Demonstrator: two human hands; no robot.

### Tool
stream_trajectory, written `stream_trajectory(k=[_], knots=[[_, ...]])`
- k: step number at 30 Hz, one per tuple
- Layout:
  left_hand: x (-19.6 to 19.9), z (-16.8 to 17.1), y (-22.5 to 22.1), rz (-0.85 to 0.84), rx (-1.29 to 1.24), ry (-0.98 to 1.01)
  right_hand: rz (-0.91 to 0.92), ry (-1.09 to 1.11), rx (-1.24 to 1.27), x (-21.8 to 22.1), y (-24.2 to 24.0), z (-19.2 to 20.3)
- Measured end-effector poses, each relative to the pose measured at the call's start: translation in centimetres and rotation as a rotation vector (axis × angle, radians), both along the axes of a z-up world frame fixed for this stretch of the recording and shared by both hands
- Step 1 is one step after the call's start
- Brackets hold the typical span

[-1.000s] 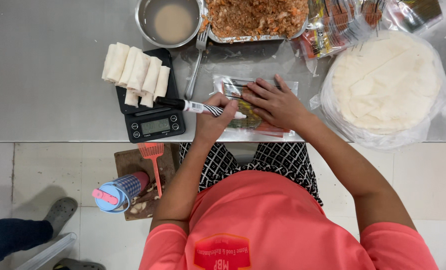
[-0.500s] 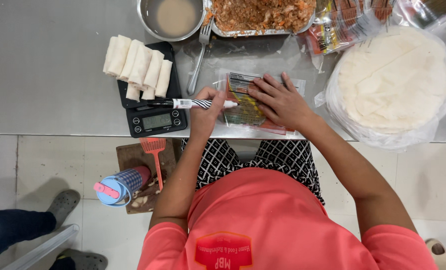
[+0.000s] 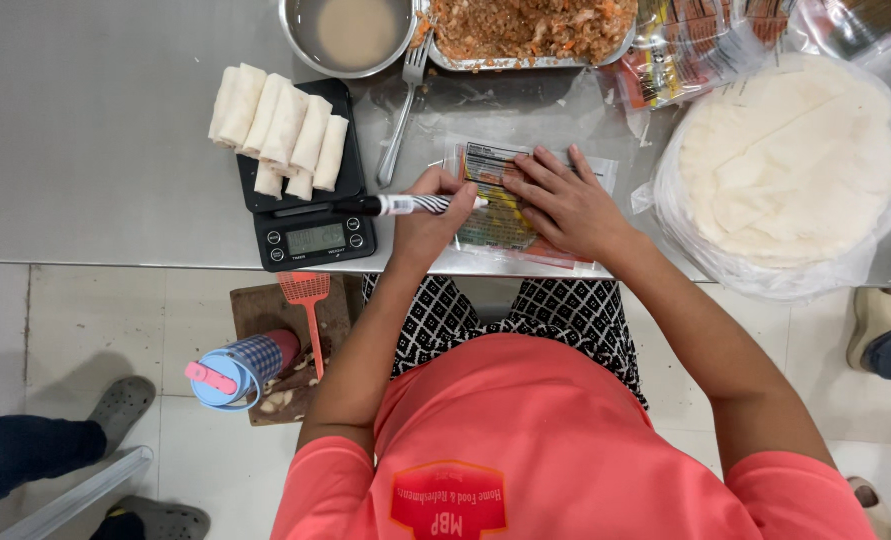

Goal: The person handles a stack of wrappers and then writes on several small plastic packets with a black marker, organizing them on a stainless steel table next to meat filling and a digital scale.

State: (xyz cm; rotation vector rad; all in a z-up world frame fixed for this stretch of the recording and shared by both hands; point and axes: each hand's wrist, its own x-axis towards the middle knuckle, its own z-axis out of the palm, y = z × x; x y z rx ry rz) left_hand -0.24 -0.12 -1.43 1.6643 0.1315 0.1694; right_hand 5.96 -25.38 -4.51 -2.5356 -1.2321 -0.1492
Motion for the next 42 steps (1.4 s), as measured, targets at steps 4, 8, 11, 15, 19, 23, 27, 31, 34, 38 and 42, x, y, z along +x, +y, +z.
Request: stream_trajectory(k=[4, 8, 11, 15, 19, 23, 27, 31, 34, 38, 42], knots=[[0.4, -3.0, 0.1, -0.004, -0.014, 0.063, -0.004, 0.002, -0.002, 0.0, -0.2, -0.2], [0.4, -3.9, -0.1, -0.011, -0.012, 0.005, 0.001, 0.007, 0.010, 0.0, -0.2, 0.1], [0.3, -2.8, 0.1, -0.033, -0.004, -0.071, 0.004, 0.014, 0.011, 0.1, -0.2, 0.1], [0.2, -1.9, 0.0, -0.050, 0.006, -0.127, 0.000, 0.019, 0.016, 0.2, -0.3, 0.1], [0.3, -1.9, -0.1, -0.054, 0.094, -0.170, 0.007, 0.033, 0.020, 0.2, -0.3, 0.0], [0.5, -2.6, -0.2, -0.049, 0.093, -0.186, 0.013, 0.041, 0.024, 0.3, -0.3, -0.1], [0.4, -1.8, -0.4, -0.032, 0.108, -0.206, 0.012, 0.024, 0.029, 0.2, -0.2, 0.1], [0.5, -2.4, 0.2, -0.058, 0.018, -0.140, 0.014, 0.026, 0.034, 0.1, -0.2, 0.2], [0.5, -3.8, 0.2, -0.083, 0.036, -0.155, 0.015, 0.014, 0.030, 0.1, -0.2, 0.2], [0.3, -3.4, 0.1, -0.077, 0.066, -0.147, 0.011, 0.005, 0.026, 0.2, -0.3, -0.1], [0.1, -2.6, 0.0, -0.080, 0.135, -0.139, 0.014, 0.008, 0.025, 0.2, -0.3, -0.1]])
